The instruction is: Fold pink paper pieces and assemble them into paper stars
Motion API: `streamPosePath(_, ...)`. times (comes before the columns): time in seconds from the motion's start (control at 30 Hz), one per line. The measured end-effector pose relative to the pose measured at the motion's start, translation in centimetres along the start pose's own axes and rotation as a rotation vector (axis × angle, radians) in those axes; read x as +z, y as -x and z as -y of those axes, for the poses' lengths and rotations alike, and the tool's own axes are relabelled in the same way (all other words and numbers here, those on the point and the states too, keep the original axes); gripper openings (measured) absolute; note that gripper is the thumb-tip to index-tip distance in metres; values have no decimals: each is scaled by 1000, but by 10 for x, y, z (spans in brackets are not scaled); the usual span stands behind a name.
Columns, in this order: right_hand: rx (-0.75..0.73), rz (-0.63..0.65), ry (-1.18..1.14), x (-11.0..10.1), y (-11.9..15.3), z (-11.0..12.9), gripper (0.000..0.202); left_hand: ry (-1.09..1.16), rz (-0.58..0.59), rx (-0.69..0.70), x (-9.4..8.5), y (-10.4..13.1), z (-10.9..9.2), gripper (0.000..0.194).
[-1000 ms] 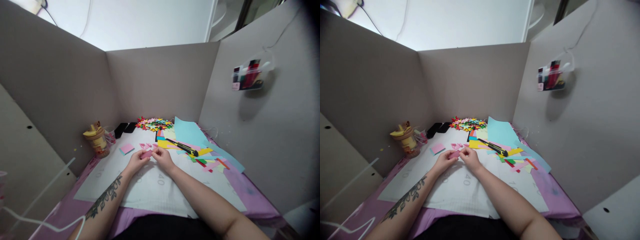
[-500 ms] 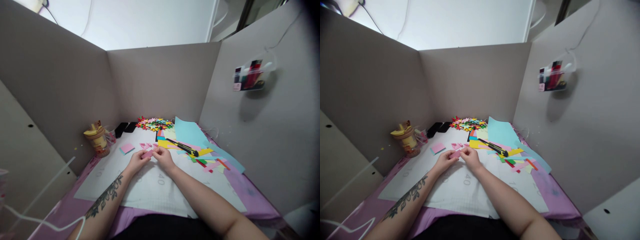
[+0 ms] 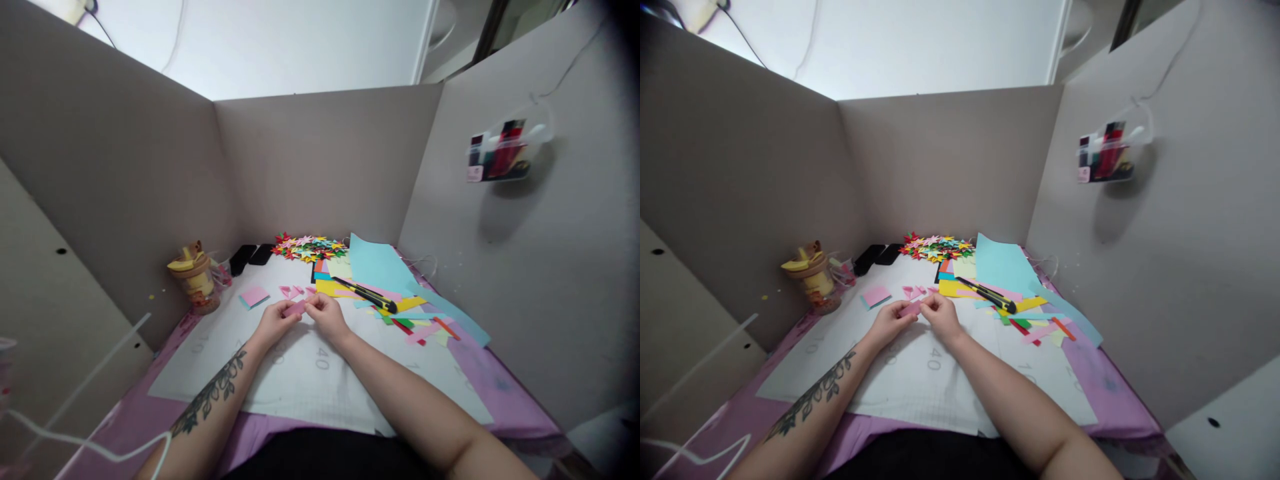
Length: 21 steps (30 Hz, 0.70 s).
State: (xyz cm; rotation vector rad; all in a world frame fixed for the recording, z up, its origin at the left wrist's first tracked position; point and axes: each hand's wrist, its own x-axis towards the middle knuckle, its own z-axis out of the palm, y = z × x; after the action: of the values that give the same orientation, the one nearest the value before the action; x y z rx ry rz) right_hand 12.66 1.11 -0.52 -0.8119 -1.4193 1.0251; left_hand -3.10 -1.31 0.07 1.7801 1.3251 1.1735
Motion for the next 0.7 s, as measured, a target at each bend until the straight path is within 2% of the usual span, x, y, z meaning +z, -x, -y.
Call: streamPosePath(0.7, -40, 14, 45, 0, 1, -5, 12, 10, 3, -18, 1, -1, 3, 23)
